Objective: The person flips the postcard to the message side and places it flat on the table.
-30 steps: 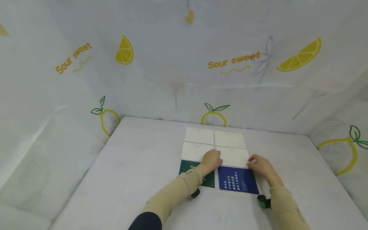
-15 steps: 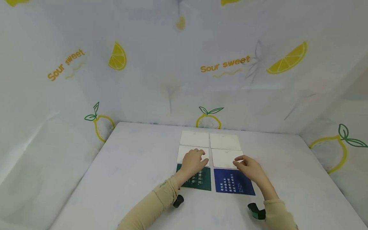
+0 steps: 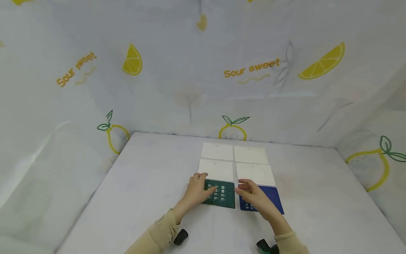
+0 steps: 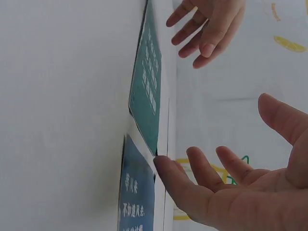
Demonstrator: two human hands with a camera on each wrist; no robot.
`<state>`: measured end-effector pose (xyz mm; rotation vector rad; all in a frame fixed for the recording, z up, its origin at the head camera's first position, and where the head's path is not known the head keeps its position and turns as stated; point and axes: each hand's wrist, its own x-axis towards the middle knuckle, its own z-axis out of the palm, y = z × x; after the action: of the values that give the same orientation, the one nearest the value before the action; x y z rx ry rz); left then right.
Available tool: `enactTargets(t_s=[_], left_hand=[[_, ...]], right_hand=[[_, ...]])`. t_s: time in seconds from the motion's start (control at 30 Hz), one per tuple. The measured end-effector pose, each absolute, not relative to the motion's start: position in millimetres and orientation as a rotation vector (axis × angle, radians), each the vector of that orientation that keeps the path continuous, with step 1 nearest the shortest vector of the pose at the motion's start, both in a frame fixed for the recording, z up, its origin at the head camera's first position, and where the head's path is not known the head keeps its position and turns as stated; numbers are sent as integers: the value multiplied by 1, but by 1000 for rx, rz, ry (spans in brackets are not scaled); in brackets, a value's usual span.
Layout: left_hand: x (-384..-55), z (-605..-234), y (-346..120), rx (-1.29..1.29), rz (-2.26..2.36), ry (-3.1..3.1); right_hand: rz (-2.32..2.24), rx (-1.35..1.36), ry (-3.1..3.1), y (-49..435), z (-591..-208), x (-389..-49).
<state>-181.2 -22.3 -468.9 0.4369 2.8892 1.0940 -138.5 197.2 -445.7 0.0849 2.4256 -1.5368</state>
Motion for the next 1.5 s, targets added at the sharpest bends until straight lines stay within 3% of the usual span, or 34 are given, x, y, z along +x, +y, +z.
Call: enactTargets(t_s=[0.83, 1.5], left_hand=[[-180, -483, -55, 30, 1573, 2436], [-182, -485, -44, 34, 1750, 2501]], right_hand=[[-1686, 181, 2364, 177, -464, -137], [-1702, 259, 2543, 170, -471, -151]])
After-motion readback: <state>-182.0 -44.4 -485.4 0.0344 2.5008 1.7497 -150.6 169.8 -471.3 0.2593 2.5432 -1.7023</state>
